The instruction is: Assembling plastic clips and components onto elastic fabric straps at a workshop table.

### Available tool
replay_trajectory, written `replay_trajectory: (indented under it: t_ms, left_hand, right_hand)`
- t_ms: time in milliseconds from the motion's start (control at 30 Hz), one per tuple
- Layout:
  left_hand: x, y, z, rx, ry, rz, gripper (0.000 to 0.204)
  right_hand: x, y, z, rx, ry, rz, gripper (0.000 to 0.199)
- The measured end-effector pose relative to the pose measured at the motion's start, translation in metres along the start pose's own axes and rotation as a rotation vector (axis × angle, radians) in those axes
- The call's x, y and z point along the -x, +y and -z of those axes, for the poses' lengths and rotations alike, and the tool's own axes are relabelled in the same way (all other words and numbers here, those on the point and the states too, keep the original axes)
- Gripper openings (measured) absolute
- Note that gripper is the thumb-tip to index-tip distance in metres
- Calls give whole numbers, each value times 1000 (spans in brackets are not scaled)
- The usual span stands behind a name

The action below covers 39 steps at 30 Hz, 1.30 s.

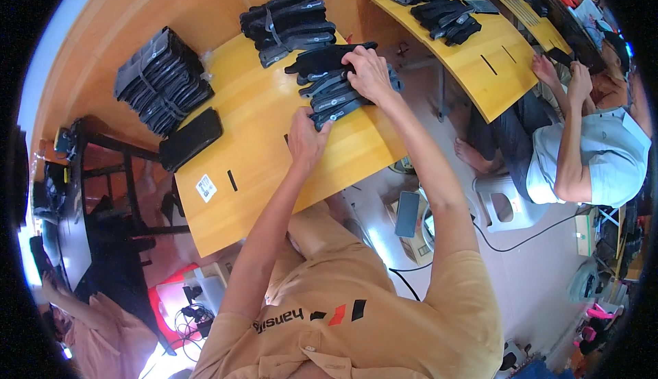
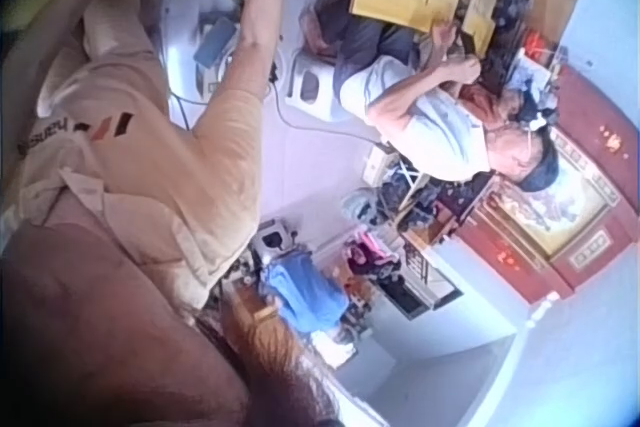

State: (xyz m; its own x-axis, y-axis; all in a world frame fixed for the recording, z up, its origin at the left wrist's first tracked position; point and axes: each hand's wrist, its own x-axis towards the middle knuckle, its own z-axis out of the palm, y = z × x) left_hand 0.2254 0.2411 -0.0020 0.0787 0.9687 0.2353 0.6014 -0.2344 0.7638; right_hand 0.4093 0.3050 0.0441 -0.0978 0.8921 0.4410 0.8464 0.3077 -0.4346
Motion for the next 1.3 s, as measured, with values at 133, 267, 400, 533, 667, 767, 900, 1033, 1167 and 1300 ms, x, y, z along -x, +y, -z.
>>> replay_trajectory:
  t_ms: [133,267,400,533,667,767,900,1033,1167,1300]
  left_hand:
    - [-3,30,20,-150,175,-182,42]
    - [-18,47,0,-228,-13,-468,51]
    - [-26,50,-34,-492,-68,-445,59]
    - [-30,43,-58,-612,-78,-428,59]
    - [-30,40,-58,-673,-24,-477,44]
    - [-34,39,-57,-719,-120,-445,50]
    - [-31,47,-41,-504,-29,-472,59]
    - [-5,42,26,-225,0,-438,39]
    - [44,10,98,191,-126,-117,29]
    - [95,1,138,842,-269,372,30]
  right_hand:
    - [-14,2,4,284,-246,-197,23]
    - [-23,24,-2,225,-375,-116,21]
    - [-17,29,-5,195,-270,103,17]
    - [-12,23,-2,270,-144,251,11]
    - [-24,-7,22,285,-140,178,17]
    - [-42,-36,41,0,-262,15,16]
    - [-37,-51,49,-832,-511,-267,19]
    - [-9,-74,50,-1330,-623,-329,30]
    - [22,-107,40,-1560,-676,-381,30]
    - [56,-145,3,-1580,-659,-375,35]
